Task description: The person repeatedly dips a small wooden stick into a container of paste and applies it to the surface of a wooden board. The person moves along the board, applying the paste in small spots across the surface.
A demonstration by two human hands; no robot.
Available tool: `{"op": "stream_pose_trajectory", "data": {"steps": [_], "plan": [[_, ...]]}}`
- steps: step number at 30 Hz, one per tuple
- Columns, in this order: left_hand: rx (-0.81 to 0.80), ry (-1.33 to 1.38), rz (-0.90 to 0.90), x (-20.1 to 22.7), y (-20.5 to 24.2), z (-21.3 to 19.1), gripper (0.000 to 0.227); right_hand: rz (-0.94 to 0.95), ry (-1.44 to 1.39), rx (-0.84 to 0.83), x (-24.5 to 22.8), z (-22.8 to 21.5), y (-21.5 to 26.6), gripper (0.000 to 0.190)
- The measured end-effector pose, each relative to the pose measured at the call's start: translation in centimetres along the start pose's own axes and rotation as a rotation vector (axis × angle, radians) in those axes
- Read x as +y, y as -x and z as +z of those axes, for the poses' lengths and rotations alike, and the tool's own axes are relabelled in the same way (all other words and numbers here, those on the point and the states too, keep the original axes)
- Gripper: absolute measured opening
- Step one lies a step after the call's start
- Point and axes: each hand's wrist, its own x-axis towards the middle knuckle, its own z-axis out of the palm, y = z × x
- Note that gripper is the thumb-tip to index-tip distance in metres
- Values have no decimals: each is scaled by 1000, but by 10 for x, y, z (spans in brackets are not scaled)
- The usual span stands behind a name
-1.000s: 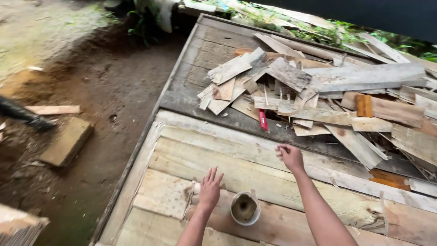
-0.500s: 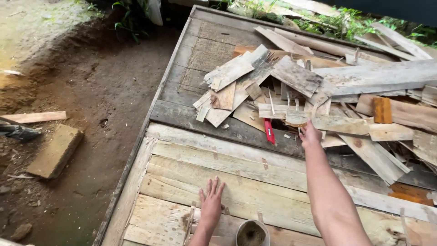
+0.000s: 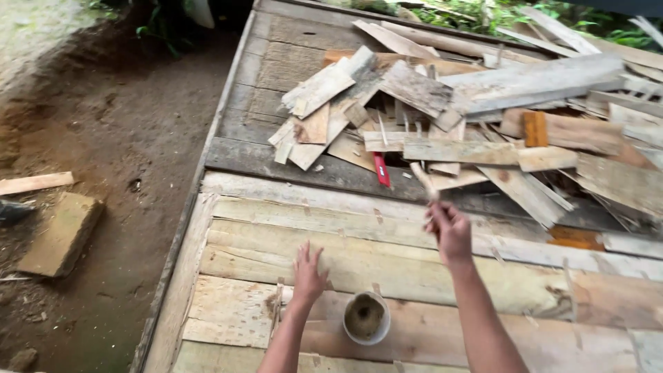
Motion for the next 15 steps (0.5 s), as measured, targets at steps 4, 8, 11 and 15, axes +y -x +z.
{"op": "stream_pose_trajectory", "data": {"steps": [4,8,11,15], "plan": [[312,487,151,59,22,12,25,56,107,-51,-11,-20,123,18],[-375,1306,-250,137,89,6,64,240,164,-172,-19,-44,226,28],[-486,1560,-253,153,113,22,49,296,128,-193,-7,-69,269,23],[-312,1572,-138,169,157,22,40,372,164,-204,-4,-109,316,19]]}}
